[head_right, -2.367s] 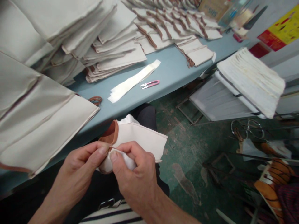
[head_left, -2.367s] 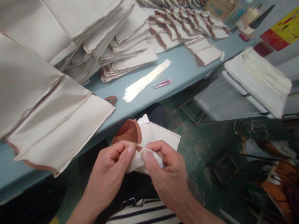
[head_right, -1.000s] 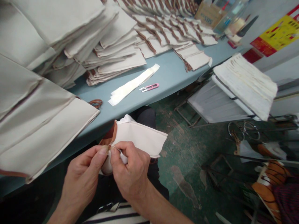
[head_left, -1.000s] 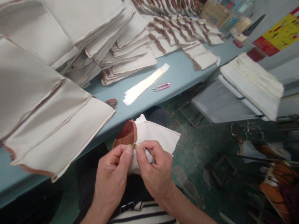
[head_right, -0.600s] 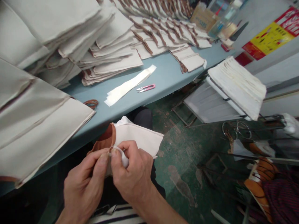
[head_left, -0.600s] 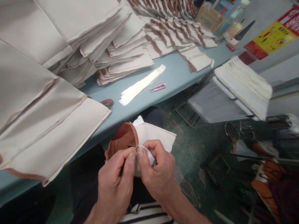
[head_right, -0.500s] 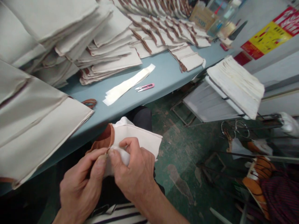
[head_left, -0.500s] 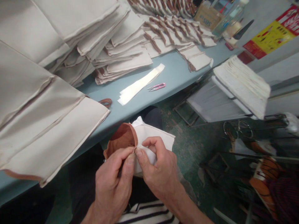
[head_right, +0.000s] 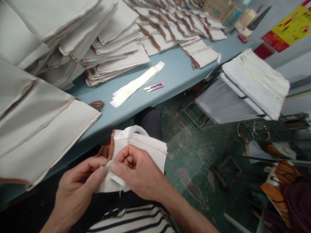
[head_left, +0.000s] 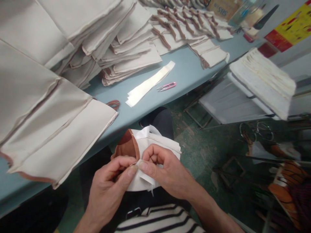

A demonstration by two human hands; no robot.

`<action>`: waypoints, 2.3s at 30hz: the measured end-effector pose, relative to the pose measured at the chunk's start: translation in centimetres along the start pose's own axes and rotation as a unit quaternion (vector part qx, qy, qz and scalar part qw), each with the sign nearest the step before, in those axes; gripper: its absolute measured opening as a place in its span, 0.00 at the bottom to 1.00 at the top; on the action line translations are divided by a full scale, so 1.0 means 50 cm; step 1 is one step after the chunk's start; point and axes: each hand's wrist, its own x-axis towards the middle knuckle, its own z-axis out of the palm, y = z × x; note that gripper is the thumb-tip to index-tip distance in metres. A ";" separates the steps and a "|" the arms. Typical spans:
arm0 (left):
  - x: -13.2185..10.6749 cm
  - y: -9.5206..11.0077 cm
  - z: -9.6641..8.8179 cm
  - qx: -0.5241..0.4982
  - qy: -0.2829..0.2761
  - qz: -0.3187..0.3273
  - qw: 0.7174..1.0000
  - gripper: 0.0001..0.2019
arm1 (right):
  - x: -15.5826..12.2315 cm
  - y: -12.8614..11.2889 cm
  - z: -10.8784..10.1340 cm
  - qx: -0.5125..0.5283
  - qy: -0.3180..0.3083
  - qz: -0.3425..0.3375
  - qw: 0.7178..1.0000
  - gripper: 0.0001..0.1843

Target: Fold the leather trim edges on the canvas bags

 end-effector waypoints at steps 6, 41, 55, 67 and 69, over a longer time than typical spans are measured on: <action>-0.004 0.019 -0.010 0.083 0.021 -0.018 0.996 0.14 | 0.014 0.014 0.010 -0.025 -0.005 -0.003 1.000 0.18; -0.010 0.072 -0.023 0.048 -0.001 0.020 0.999 0.12 | 0.048 -0.122 -0.072 -0.550 -0.164 -0.466 0.674 0.21; 0.011 0.067 -0.030 0.033 -0.030 0.017 0.999 0.14 | 0.077 -0.103 -0.051 -0.519 -0.082 -0.490 0.696 0.12; 0.029 0.055 -0.007 0.140 0.018 0.049 0.989 0.13 | 0.069 -0.103 -0.052 -0.607 -0.054 -0.451 0.653 0.12; 0.023 0.062 -0.005 0.167 0.032 0.092 0.981 0.13 | 0.061 -0.116 -0.057 -0.604 -0.057 -0.461 0.648 0.15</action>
